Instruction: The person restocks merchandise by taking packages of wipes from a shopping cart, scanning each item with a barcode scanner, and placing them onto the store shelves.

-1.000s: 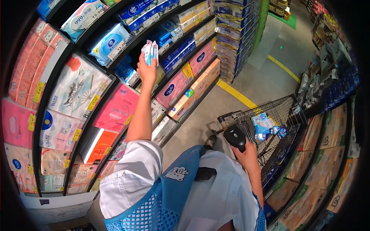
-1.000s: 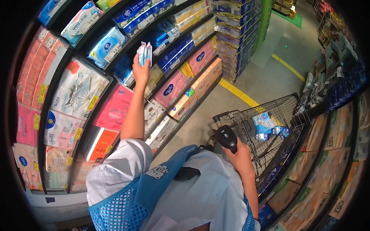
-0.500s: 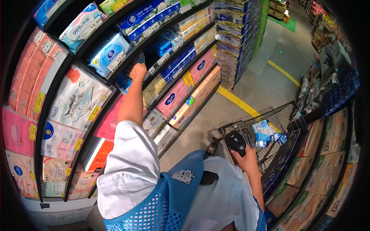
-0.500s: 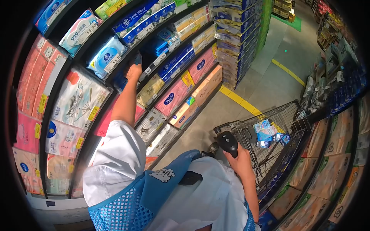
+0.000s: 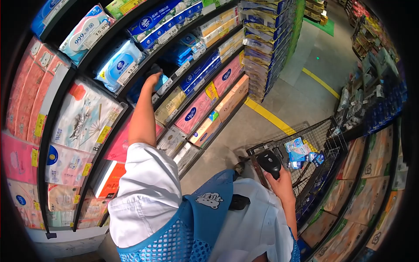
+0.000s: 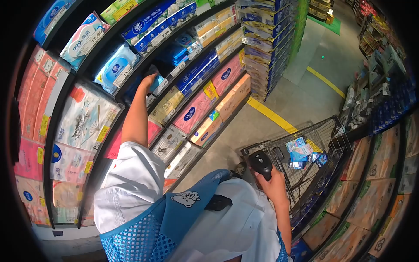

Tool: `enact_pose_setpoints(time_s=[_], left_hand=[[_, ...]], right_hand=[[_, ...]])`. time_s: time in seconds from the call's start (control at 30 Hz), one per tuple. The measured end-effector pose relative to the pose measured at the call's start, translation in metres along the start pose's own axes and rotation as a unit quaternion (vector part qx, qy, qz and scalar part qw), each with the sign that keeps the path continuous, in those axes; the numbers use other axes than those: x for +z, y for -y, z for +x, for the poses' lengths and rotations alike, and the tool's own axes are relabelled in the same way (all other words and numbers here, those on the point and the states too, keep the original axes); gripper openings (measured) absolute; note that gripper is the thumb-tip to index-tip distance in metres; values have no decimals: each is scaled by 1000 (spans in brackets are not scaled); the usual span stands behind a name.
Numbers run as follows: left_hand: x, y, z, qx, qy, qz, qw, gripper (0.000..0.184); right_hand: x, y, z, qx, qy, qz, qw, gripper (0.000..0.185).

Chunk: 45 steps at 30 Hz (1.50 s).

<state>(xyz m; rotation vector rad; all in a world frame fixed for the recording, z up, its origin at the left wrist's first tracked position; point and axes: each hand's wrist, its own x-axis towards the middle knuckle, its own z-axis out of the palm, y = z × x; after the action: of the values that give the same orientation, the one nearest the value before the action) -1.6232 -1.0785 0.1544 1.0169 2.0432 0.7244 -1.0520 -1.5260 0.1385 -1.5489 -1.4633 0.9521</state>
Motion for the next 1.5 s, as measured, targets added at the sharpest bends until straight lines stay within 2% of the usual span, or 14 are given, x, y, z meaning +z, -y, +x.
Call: enact_pose_setpoints(time_s=[0.13, 0.3, 0.47, 0.7, 0.83, 0.87, 0.9, 1.0, 1.03, 1.1, 1.17, 1.23, 1.33, 1.5], left_hand=[[12, -5, -40, 52, -103, -60, 992, 56], [1, 19, -3, 54, -82, -15, 995, 51], [-3, 10, -43, 40, -40, 73, 996, 55], [5, 8, -44, 175, -131, 340, 915, 68], [-15, 31, 9, 192, -97, 416, 884, 37], [-23, 45, 40, 204, -89, 387, 895, 36], [-33, 49, 66, 171, -44, 415, 892, 46], [-36, 54, 96, 226, -176, 491, 823, 55], [-16, 37, 31, 225, -226, 445, 837, 53], [61, -12, -151, 330, -397, 402, 756, 45], [102, -6, -174, 458, -355, 311, 753, 37], [159, 3, -198, 536, -162, 185, 808, 32], [253, 7, -270, 474, 108, 99, 868, 23], [361, -3, -354, 546, 290, 136, 774, 21]], right_hand=[[4, -9, 4, -3, 10, -8, 1000, 36], [3, -5, 6, 15, 25, -12, 999, 38], [3, -7, 3, 23, 19, 9, 1000, 36], [4, -10, 0, -8, 7, 5, 1000, 39], [-2, -18, -5, 74, 30, -55, 995, 47], [-4, -9, -4, -7, -9, -63, 998, 46], [-7, -9, -4, 49, 31, -49, 997, 46], [-13, -19, -13, 47, 17, -29, 998, 46], [-16, -19, -18, 70, 1, -6, 998, 46], [-18, -16, -25, 100, -15, 47, 994, 45], [-16, -33, -40, 157, -54, 101, 981, 40], [-9, -62, -57, 117, -155, 89, 977, 37], [-8, -86, -88, 196, -257, 221, 920, 28], [-6, -99, -132, 216, -402, 296, 839, 23]])
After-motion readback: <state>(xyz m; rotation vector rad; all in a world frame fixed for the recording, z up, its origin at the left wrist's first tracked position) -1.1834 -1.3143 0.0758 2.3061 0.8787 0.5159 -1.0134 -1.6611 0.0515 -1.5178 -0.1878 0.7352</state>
